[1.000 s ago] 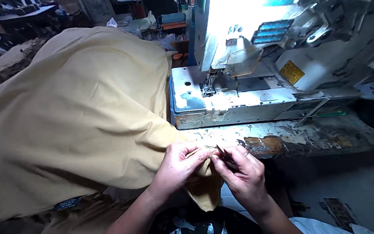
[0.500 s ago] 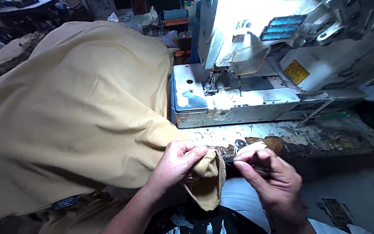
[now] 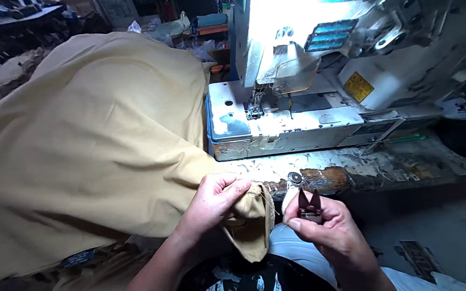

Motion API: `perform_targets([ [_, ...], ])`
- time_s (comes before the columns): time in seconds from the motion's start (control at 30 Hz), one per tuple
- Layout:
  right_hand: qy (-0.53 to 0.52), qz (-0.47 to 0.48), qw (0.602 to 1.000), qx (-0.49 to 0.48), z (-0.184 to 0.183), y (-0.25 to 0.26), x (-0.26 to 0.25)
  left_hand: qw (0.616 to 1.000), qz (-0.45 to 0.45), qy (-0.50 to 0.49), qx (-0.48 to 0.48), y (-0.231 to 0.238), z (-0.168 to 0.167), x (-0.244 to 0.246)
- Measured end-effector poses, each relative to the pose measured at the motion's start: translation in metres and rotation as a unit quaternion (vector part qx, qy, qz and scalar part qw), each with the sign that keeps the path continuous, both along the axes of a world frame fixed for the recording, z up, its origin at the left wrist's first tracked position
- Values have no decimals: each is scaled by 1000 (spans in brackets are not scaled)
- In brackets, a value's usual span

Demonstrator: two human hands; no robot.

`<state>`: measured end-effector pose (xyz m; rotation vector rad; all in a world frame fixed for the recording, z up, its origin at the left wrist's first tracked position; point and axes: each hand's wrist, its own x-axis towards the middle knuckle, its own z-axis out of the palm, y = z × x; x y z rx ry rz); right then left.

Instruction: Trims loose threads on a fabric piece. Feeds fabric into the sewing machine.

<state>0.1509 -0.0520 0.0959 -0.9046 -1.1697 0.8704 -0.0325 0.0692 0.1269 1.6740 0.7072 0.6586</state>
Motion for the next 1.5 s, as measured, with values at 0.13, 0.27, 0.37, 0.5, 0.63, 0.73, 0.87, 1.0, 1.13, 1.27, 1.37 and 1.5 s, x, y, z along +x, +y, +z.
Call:
perform_targets([
  [0.13, -126, -98, 985, 62, 1, 2, -2, 1000, -17, -8, -11, -4, 5, 2],
  [0.27, -260, -202, 937, 114, 3, 4, -4, 1000, -4, -13, -11, -4, 6, 0],
  [0.37, -340, -254, 896, 130, -5, 14, -11, 1000, -5, -8, 8, -6, 6, 2],
  [0.5, -308, -248, 910, 126, -6, 18, -16, 999, -10, 1, 32, -6, 5, 4],
  [0.63, -201, -182, 958, 89, -4, 9, -14, 999, -12, 9, 37, -6, 7, 4],
  [0.73, -197, -129, 963, 129, -5, 11, -12, 999, -29, -2, 16, -5, 7, 5],
  [0.87, -269, -24, 942, 198, -2, 22, -4, 997, -68, -28, -19, -2, 8, 0],
  [1.0, -442, -106, 872, 181, -17, 30, 24, 1000, -9, 3, 4, 3, 9, -18],
  [1.13, -521, -238, 819, 25, -36, 42, 64, 995, 61, -28, -72, 8, 17, -27],
  [1.27, -605, -240, 750, -118, -29, 58, 78, 994, 6, -53, -95, 10, 15, -15],
  [1.37, -589, -262, 764, -34, -17, 47, 69, 996, 4, -42, -78, 11, 18, -18],
  [1.5, -366, -170, 913, 60, 3, 38, 8, 998, -5, -35, -55, 9, 23, -11],
])
